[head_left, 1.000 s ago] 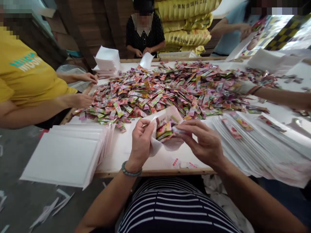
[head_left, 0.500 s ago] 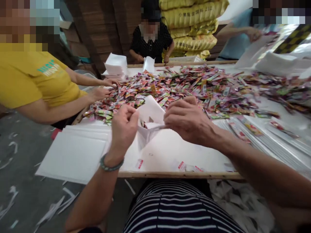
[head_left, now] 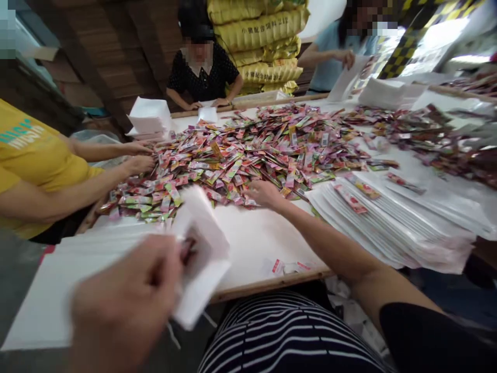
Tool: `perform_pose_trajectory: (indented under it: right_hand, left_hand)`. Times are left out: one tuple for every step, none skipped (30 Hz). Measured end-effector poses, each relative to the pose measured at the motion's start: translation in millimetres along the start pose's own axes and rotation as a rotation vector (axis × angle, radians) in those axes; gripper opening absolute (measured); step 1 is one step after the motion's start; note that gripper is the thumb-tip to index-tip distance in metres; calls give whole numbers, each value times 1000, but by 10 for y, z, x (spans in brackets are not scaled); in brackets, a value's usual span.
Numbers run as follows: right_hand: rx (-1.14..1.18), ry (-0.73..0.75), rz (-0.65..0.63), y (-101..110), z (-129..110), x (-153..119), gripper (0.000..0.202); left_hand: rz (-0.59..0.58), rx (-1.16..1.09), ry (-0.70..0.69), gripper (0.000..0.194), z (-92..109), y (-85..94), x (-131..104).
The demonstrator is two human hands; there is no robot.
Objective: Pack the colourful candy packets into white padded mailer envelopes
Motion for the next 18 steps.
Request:
perform_pose_trajectory:
  right_hand:
    - [-17,31,-19,-165,-34,29,35]
    - [-38,83,-28,-308,-82,39,35]
    - [-58,138,-37,-432,-122,26,32]
    - [-73,194,-46,-532,-143,-9,29]
    - [-77,244,-52,-605,-138,-65,27]
    - [-73,285,-56,-650,-103,-137,25]
    - [-63,316,-59,-668,-40,-221,24]
    - [-49,339,-57,-663,43,-310,22]
    - [-34,357,-51,-638,136,-401,20]
    - [-15,369,-47,-603,234,-490,18]
    - [5,369,-46,-564,332,-574,16]
    - [27,362,-47,-524,423,-653,15]
    - [48,349,-48,-485,504,-728,16]
    - [69,331,-42,-444,573,-800,17]
    - [88,304,-28,-399,635,-867,20]
    - [103,274,-8,-354,688,-933,28]
    - [111,245,11,-312,733,-999,40]
    - [110,218,24,-276,771,-1064,52]
  left_hand:
    - [-217,66,-146,12,135,-311,-129]
    - [-449,129,-199,14,182,-662,-288]
    - [-613,178,-213,15,188,-978,-439]
    - [-755,210,-211,14,173,-1269,-581]
    - [-858,216,-196,14,151,-1513,-697]
    - [-929,205,-164,14,120,-1706,-779]
    - [-991,161,-132,13,95,-1853,-838]
    - [-1040,92,-101,13,78,-1954,-867]
    - [-1077,12,-77,16,66,-2016,-865]
    - [-1092,-61,-58,18,50,-2046,-823]
    - [-1080,-107,-46,19,23,-2056,-742]
    - [-1042,-112,-39,20,-20,-2059,-626]
    - [-980,-74,-39,19,-78,-2063,-484]
    - [-907,-6,-50,19,-137,-2076,-329]
    - [-840,69,-81,20,-183,-2110,-179]
    - [-781,132,-136,24,-203,-2166,-42]
    - [-743,171,-218,30,-195,-2251,69]
    - [-722,187,-316,36,-165,-2358,152]
Point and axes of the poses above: each hand's wrist, its own x-axis towards the middle knuckle, its own y-axis out of the back of the hand, z = x × y, the point moved 7 cm from there along x, towards the middle knuckle, and after that the axes turned 1 degree about y, right-handed, at the moved point
